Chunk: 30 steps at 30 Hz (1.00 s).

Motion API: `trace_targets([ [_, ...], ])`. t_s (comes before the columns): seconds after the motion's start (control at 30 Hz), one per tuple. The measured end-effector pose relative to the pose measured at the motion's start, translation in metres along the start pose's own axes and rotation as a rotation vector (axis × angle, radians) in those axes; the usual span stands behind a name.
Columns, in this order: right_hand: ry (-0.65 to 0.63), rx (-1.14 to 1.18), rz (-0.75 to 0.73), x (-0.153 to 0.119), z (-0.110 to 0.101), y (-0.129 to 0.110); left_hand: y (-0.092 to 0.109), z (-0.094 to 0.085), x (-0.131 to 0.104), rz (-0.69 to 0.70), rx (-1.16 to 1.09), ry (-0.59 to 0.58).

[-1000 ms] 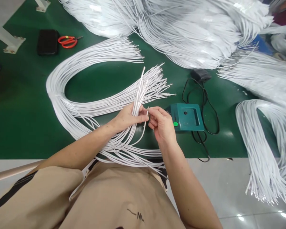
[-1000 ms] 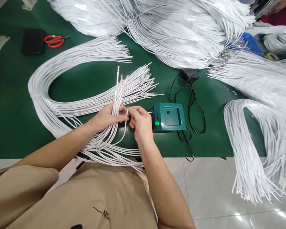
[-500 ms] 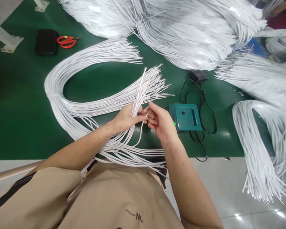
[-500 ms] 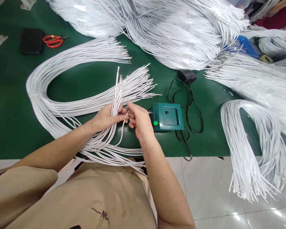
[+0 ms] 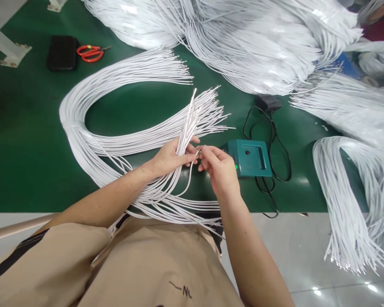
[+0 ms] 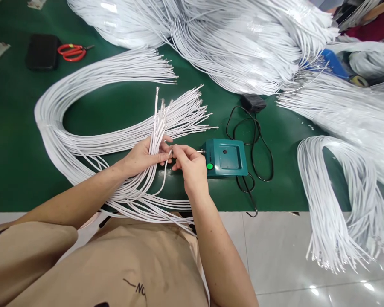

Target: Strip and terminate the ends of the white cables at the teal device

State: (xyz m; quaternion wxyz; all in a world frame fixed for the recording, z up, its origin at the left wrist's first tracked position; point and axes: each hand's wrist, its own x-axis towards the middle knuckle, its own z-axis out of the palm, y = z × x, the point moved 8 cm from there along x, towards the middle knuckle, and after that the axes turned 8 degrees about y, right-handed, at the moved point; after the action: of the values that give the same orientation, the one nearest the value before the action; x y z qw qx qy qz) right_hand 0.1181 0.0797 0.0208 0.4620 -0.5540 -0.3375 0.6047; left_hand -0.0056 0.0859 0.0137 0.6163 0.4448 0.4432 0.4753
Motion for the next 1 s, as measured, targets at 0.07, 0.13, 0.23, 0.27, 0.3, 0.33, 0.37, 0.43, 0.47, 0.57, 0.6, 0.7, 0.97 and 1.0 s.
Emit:
trace_targets([
  [0.07, 0.041, -0.08, -0.038, 0.001, -0.002, -0.002, 0.0, 0.001, 0.0, -0.006, -0.01, -0.013],
  [0.13, 0.065, -0.129, -0.037, 0.001, -0.004, -0.004, -0.003, 0.003, 0.0, -0.02, 0.008, -0.047],
  [0.23, 0.088, -0.264, -0.034, -0.001, -0.008, -0.01, -0.008, 0.003, 0.0, -0.055, 0.023, -0.062],
  [0.27, 0.098, -0.31, -0.047, -0.001, -0.01, -0.013, -0.009, 0.003, 0.001, -0.065, 0.02, -0.061],
  [0.3, 0.107, -0.34, -0.07, -0.001, -0.011, -0.017, -0.009, 0.003, 0.001, -0.071, 0.016, -0.059],
  [0.33, 0.107, -0.355, -0.099, -0.002, -0.012, -0.02, -0.009, 0.003, 0.001, -0.074, 0.015, -0.059],
  [0.37, 0.096, -0.361, -0.133, -0.002, -0.012, -0.023, -0.009, 0.003, 0.001, -0.073, 0.017, -0.061],
  [0.43, 0.029, -0.381, -0.195, -0.001, -0.008, -0.023, -0.008, 0.002, 0.001, -0.076, 0.029, -0.063],
  [0.47, -0.014, -0.406, -0.225, -0.001, -0.005, -0.021, -0.008, 0.002, 0.001, -0.081, 0.032, -0.06],
  [0.57, -0.054, -0.584, -0.414, -0.002, 0.001, -0.02, -0.011, 0.001, 0.0, -0.143, -0.022, -0.057],
  [0.6, -0.036, -0.681, -0.52, -0.004, 0.003, -0.023, -0.014, 0.001, 0.0, -0.177, -0.062, -0.052],
  [0.7, -0.014, -1.07, -0.838, -0.015, 0.013, -0.031, -0.022, 0.001, 0.0, -0.279, -0.175, -0.027],
  [0.97, -0.098, -1.565, -0.977, -0.005, 0.002, -0.051, -0.025, -0.006, 0.004, -0.249, -0.079, 0.038],
  [1.0, -0.138, -1.594, -0.944, 0.0, -0.001, -0.05, -0.025, -0.007, 0.004, -0.234, -0.051, 0.04],
])
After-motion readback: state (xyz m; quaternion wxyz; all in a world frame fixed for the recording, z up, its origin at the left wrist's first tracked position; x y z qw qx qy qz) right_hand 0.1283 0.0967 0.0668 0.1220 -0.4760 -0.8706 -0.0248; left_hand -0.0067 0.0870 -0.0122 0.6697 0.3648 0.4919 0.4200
